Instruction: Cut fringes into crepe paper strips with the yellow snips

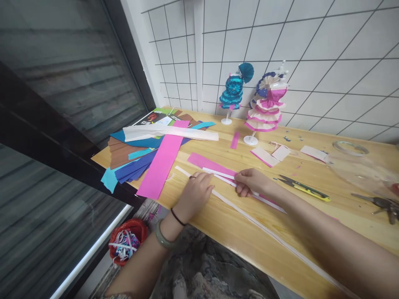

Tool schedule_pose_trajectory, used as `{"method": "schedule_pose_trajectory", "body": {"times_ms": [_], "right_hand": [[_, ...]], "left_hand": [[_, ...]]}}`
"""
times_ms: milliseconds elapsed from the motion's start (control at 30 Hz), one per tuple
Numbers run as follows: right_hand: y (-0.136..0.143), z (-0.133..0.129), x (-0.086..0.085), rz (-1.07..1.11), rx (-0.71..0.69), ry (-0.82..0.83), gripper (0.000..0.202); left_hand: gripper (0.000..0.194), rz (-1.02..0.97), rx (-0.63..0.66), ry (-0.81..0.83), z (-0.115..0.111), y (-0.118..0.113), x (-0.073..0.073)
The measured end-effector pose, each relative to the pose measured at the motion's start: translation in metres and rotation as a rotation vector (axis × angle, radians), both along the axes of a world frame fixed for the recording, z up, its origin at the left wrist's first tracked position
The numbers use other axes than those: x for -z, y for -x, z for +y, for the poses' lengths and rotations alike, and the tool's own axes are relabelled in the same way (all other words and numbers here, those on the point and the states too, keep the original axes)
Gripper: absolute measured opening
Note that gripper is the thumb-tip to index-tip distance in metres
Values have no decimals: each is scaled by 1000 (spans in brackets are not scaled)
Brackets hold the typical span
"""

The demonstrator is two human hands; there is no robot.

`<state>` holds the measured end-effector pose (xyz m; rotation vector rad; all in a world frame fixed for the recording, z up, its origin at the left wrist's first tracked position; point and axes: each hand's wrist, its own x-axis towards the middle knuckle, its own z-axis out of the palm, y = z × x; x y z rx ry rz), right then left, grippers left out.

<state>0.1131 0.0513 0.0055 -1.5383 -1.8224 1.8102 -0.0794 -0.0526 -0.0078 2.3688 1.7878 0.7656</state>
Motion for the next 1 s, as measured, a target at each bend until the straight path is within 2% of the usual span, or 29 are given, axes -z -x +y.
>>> {"method": "schedule_pose_trajectory", "body": {"times_ms": [100,233,400,600,800,900,1000], "right_hand": [[-15,1,1,-58,-10,-15,26],[-36,-2,-2,-81,-11,0,31],[-62,-12,-13,-101,24,6,36],[-90,-25,-22,-173,80,45,35],[-115,-31,-8,-236,14,50,39],[-124,-37,3,-245,8,74,37],[-126,-45,6,-264,13,72,36]], "left_hand": [[29,42,-106,24,2,14,7],[30,95,-162,28,7,25,14],[29,149,-176,42,13,28,17],[22,181,-126,17,12,24,12],[21,162,-131,25,13,29,8],[22,163,-163,14,17,41,6],[23,148,-194,-1,20,58,4]]}}
